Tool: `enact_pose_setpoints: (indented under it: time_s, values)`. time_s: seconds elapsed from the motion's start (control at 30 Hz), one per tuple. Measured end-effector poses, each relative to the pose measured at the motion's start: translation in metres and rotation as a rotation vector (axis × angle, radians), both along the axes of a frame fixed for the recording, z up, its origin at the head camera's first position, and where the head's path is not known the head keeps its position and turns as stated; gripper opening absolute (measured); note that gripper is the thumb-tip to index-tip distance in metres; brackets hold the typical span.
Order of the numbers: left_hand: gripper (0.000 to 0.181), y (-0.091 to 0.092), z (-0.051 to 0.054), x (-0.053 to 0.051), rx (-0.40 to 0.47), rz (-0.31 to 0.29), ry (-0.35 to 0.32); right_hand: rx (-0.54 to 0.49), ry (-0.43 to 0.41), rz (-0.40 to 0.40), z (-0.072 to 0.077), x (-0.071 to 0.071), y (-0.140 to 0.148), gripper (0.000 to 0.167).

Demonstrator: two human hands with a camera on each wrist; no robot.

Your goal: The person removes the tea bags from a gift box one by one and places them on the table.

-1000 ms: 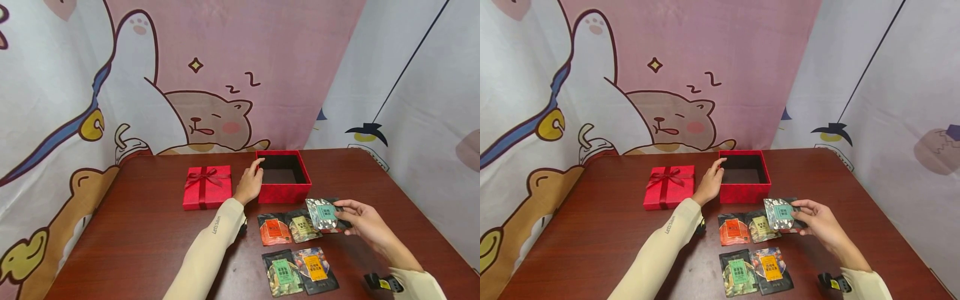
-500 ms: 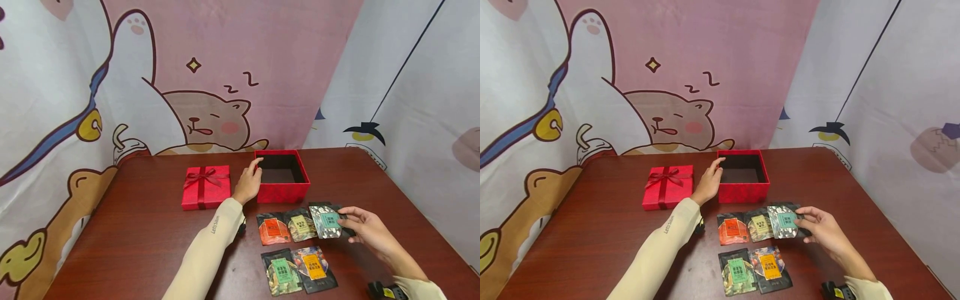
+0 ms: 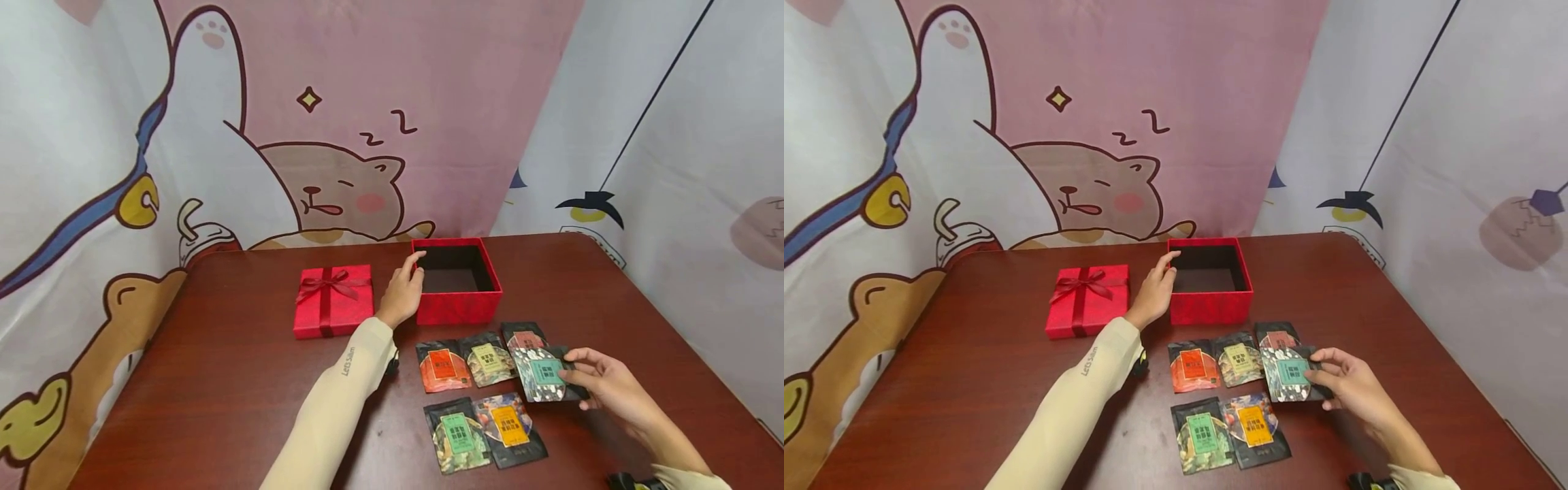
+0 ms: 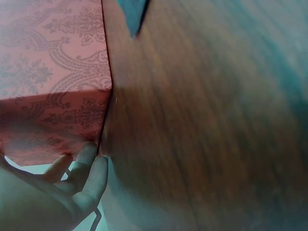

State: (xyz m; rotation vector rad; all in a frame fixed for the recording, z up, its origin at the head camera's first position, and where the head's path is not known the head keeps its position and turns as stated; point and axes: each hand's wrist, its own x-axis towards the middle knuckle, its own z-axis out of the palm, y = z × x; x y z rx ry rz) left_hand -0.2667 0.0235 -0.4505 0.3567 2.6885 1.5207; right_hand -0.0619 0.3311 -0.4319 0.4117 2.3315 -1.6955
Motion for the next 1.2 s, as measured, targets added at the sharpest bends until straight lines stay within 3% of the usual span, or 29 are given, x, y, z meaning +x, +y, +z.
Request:
enact_pose_setpoints:
  time_s: [0.17,0.37,0.63,1.2]
  values:
    - [0.044,-0.002,0.002,-0.001,-0.004,0.001,0.002,-0.015,-0.010,-0.013,-0.003,0.004,0.004,0.023]
    - [0.045,-0.003,0.003,-0.002,0.006,0.004,0.016,0.051,-0.032,0.032,-0.006,0.008,0.008,0.031]
    - [0.045,-0.002,0.001,-0.001,0.001,-0.005,0.011,0.038,-0.055,0.066,-0.008,0.012,0.011,0.030]
    - [0.044,-0.001,0.001,0.000,-0.005,-0.008,-0.007,0.084,-0.129,0.072,-0.007,0.023,0.019,0.039]
